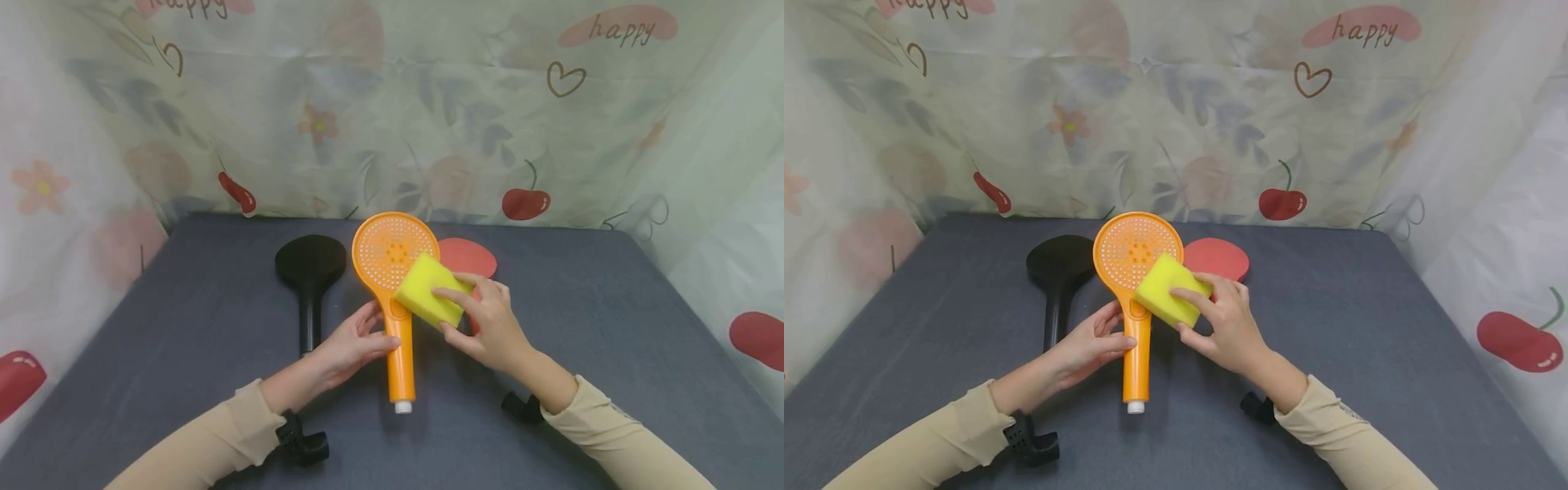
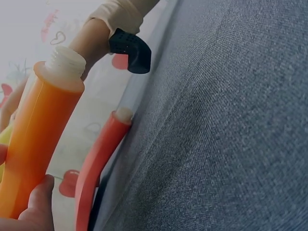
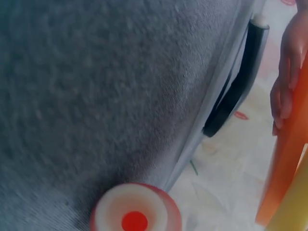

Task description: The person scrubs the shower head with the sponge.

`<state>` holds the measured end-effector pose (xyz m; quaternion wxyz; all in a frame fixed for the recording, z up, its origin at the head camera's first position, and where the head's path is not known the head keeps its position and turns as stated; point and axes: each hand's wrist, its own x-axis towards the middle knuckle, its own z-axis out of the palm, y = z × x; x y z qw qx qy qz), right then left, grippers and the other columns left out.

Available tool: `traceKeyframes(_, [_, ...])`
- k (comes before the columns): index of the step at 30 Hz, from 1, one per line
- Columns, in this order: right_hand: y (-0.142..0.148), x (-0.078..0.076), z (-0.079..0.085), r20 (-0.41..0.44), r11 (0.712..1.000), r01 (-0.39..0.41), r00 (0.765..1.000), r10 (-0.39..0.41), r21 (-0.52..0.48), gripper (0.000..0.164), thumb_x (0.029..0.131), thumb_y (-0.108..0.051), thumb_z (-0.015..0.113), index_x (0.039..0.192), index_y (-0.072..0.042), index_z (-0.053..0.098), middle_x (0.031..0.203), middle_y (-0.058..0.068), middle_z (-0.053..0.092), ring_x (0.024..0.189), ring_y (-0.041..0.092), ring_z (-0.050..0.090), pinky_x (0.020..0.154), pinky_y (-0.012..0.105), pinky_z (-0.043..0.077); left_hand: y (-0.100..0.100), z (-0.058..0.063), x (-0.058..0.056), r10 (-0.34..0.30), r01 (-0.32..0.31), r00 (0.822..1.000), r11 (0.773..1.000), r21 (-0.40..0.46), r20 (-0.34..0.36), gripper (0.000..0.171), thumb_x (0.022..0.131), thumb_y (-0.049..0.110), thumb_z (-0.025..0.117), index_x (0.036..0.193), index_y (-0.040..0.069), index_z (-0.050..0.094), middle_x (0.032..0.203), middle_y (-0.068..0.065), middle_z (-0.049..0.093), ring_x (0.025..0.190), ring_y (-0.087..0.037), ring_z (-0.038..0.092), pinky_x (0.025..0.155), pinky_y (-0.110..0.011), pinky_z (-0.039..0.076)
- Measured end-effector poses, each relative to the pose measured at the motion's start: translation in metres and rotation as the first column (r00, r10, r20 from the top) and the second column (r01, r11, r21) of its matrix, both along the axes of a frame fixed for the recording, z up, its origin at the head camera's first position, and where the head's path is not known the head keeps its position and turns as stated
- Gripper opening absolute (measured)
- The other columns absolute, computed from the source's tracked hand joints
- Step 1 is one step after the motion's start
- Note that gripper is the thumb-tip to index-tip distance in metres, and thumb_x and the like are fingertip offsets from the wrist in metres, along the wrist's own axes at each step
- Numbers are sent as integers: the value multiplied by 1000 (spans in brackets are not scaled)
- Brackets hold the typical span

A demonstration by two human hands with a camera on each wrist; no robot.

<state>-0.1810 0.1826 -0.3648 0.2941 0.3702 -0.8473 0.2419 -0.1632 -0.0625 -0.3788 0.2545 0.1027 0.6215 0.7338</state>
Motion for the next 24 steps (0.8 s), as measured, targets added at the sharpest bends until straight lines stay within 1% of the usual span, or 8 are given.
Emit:
traceKeyframes(3, [-1, 2, -2, -19, 1000, -25, 999, 25, 10, 42, 72, -23, 69, 114, -18, 64, 121, 19, 55, 110, 32, 50, 82, 53, 34, 0, 0, -1, -1, 1, 1000, 1000, 11, 3, 78, 85, 8, 64, 148, 16, 19, 153, -7, 25, 117, -21, 56, 98, -33, 48])
traceKeyframes(5, [-1, 3, -4, -33, 999, -44, 998, 44, 20, 41, 74, -23, 68, 114, -19, 64, 121, 19, 54, 110, 32, 50, 81, 52, 35, 0, 0, -2, -10, 10, 1000, 1000, 23, -8, 79, 85, 9, 65, 148, 15, 17, 155, -6, 20, 118, -21, 56, 98, -33, 48])
traceKeyframes(8, [-3, 5, -5, -50, 997, -72, 996, 74, 31, 40, 76, -24, 67, 116, -20, 63, 121, 19, 54, 108, 33, 50, 79, 51, 35, 0, -1, -3, -20, 20, 1000, 999, 39, -23, 81, 85, 8, 66, 148, 15, 16, 156, -5, 17, 116, -20, 57, 97, -33, 48])
traceKeyframes(13, [-5, 8, -5, -69, 994, -99, 992, 102, 48, 44, 73, -21, 68, 117, -21, 63, 121, 19, 53, 106, 33, 50, 78, 49, 35, -2, -2, -4, -37, 39, 999, 998, 56, -36, 83, 84, 7, 67, 148, 19, 16, 156, -2, 17, 112, -17, 58, 96, -31, 49])
traceKeyframes(18, [-5, 10, -5, -63, 992, -114, 991, 118, 56, 48, 70, -18, 70, 117, -21, 63, 122, 19, 52, 108, 32, 48, 79, 50, 35, -3, -2, -5, -35, 36, 999, 996, 80, -20, 79, 86, 7, 62, 149, 16, 14, 157, -7, 14, 109, -13, 57, 98, -32, 48])
traceKeyframes(20, [-5, 10, -5, -61, 992, -115, 991, 119, 58, 50, 68, -17, 71, 117, -22, 63, 122, 18, 52, 108, 32, 48, 79, 49, 35, -3, -2, -6, -30, 31, 1000, 994, 108, -5, 75, 88, 8, 57, 149, 13, 14, 156, -9, 16, 108, -11, 56, 98, -32, 48])
traceKeyframes(21, [-6, 10, -5, -61, 991, -116, 991, 119, 59, 50, 68, -17, 71, 117, -22, 63, 122, 18, 52, 108, 32, 48, 79, 49, 35, -4, -1, -6, -26, 26, 1000, 992, 122, 6, 73, 89, 9, 54, 149, 13, 14, 155, -9, 19, 107, -10, 56, 97, -32, 49])
traceKeyframes(24, [-6, 10, -5, -64, 991, -115, 991, 119, 66, 52, 66, -15, 71, 117, -22, 62, 123, 18, 51, 107, 32, 48, 79, 48, 34, -4, 1, -7, -10, 2, 999, 985, 174, 44, 62, 92, 16, 44, 147, 10, 18, 144, -8, 37, 106, -10, 57, 94, -31, 49])
